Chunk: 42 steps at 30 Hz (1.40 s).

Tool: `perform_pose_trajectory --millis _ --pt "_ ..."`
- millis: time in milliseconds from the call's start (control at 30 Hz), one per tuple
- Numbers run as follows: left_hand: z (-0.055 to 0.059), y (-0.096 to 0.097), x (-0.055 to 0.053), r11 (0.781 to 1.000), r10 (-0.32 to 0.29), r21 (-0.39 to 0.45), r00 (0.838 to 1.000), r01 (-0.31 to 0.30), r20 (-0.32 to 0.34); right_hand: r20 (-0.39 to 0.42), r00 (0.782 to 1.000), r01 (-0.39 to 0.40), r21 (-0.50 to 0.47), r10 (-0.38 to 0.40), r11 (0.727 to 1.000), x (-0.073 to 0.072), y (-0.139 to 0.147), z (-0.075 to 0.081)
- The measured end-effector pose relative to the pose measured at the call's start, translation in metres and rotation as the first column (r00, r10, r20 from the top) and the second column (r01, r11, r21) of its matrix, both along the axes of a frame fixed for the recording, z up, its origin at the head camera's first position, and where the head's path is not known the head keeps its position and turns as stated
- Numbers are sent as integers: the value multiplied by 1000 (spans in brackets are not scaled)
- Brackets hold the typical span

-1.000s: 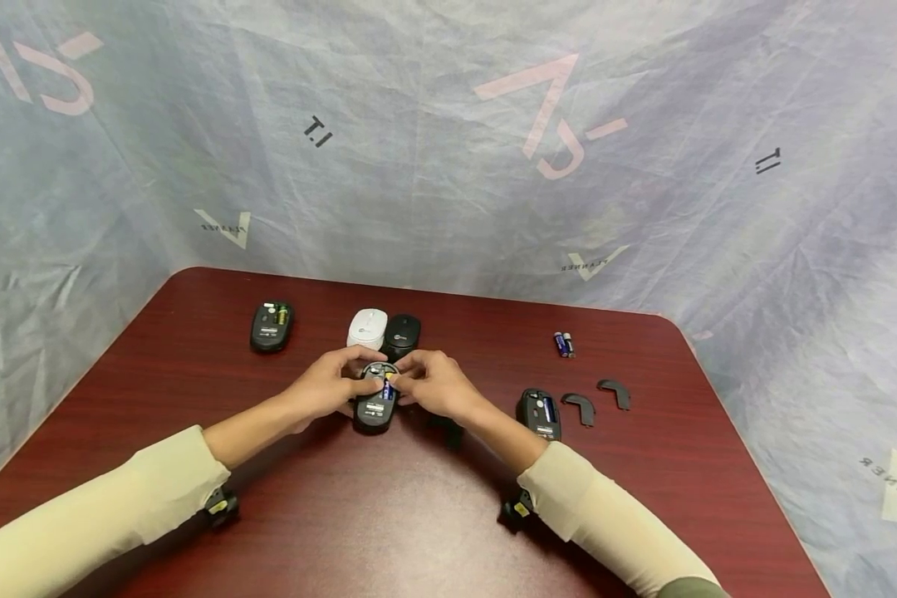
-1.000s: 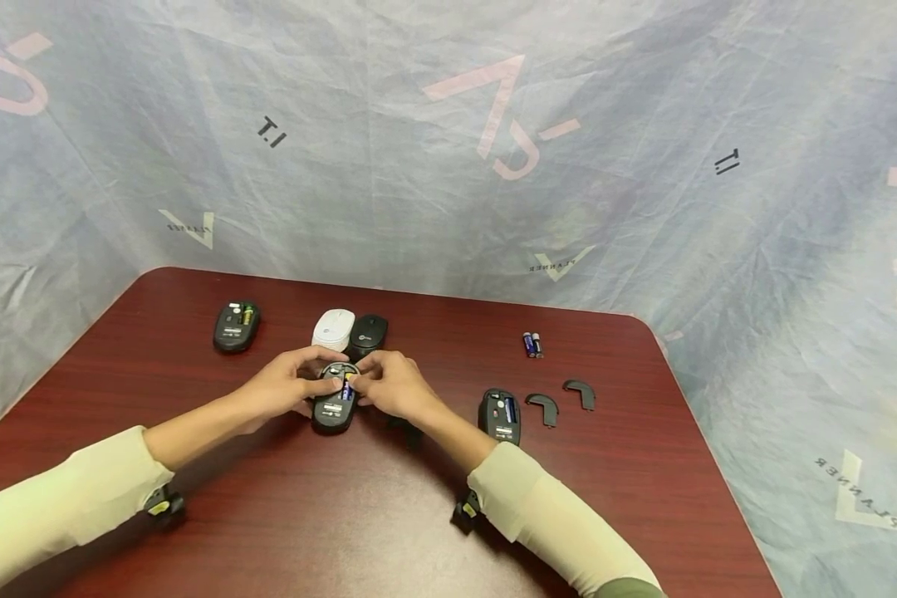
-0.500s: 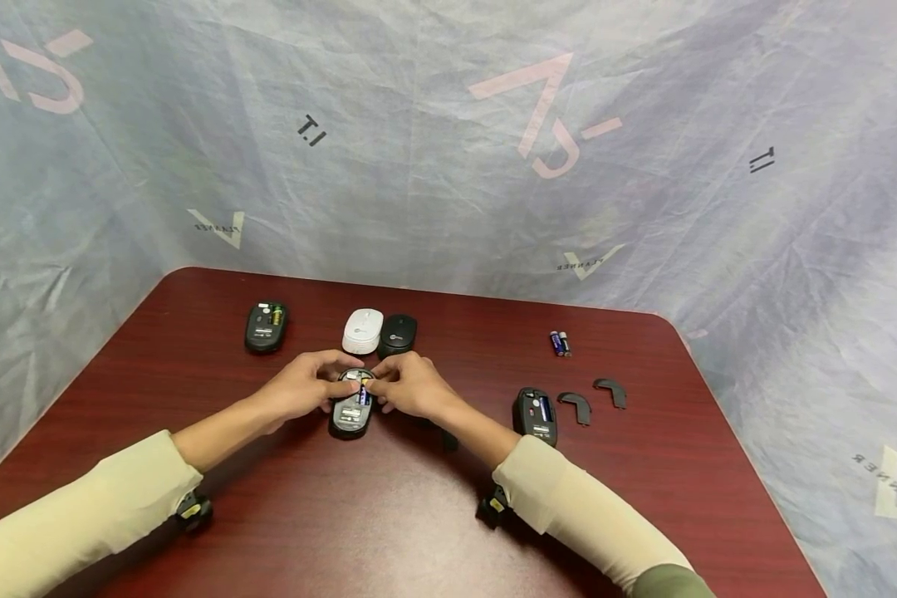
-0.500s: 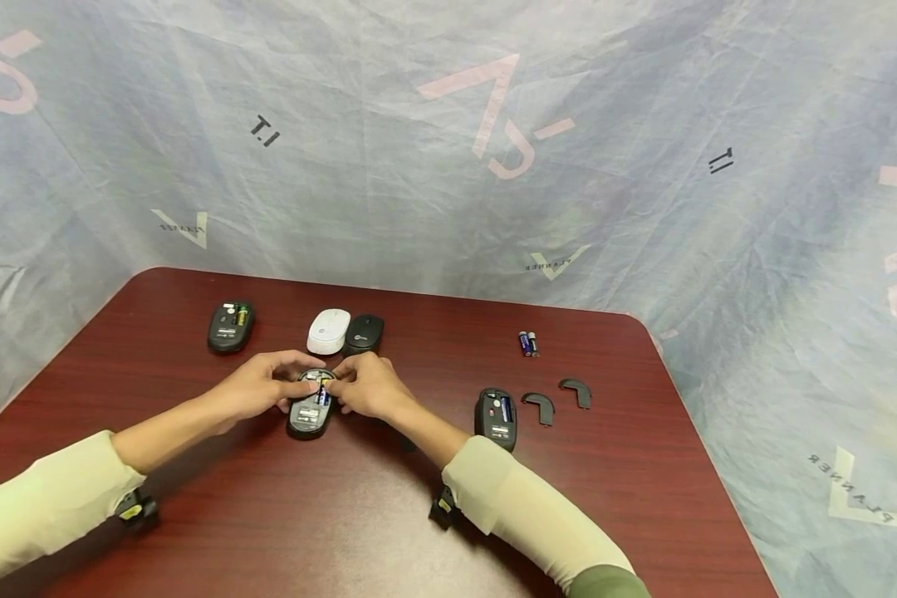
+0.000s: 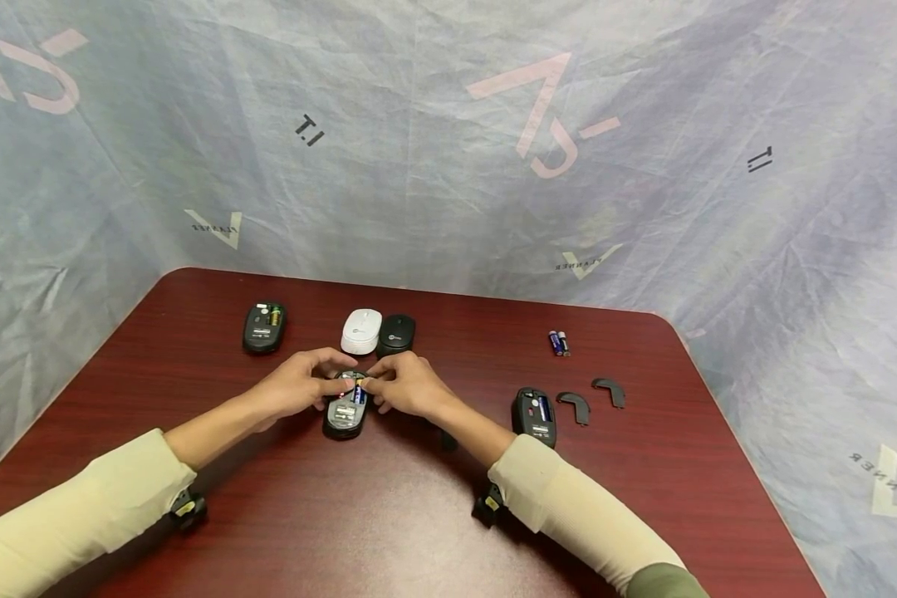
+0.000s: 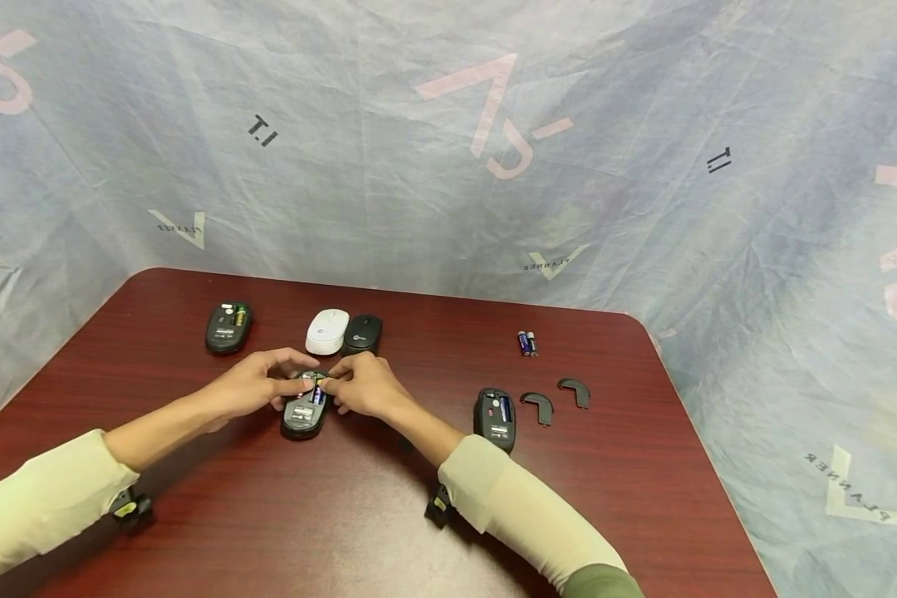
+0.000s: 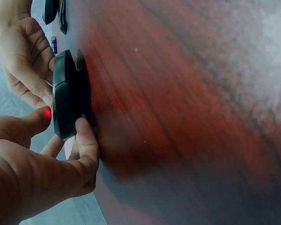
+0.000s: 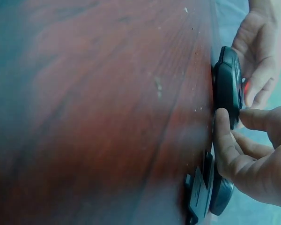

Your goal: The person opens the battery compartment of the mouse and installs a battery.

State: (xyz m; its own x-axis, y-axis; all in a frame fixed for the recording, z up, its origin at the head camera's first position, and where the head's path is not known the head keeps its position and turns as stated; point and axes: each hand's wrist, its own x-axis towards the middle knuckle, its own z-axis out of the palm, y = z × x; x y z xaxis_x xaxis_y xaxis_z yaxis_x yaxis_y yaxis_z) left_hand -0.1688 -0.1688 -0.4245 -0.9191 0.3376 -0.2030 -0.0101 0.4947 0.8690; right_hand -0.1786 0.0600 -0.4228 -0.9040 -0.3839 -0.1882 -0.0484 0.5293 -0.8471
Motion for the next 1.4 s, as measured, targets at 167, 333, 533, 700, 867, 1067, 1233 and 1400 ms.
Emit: perform_pose_trajectory --millis 167,333,533,700,867,1067,1233,1400 --pt "0 -1 -1 1000 14 4 1000 -14 -22 5 1000 5 -20 -5 1000 -1 5 1" --pt "4 0 -1 999 46 -18 995 -48 -83 6 1000 13 -17 -13 1000 -2 13 6" --pt "11 3 -7 988 59 -120 963 -93 -264 -26 1000 7 -21 -8 1000 -4 29 16" --pt "14 9 -16 985 34 -147 929 -94 -368 -86 996 7 16 -6 1000 -11 45 23" --pt "13 17 -28 984 -12 -165 907 -64 -421 -186 983 23 121 0 992 -22 57 24" --pt "14 33 -46 967 -147 -254 854 18 -499 -243 969 21 224 35 974 -31 65 23" --pt "15 48 -61 894 -312 -441 816 78 -486 -272 956 -27 301 113 953 -40 66 19" --pt "16 54 -64 783 -430 -614 802 101 -415 -283 915 -142 438 286 888 -46 62 18"
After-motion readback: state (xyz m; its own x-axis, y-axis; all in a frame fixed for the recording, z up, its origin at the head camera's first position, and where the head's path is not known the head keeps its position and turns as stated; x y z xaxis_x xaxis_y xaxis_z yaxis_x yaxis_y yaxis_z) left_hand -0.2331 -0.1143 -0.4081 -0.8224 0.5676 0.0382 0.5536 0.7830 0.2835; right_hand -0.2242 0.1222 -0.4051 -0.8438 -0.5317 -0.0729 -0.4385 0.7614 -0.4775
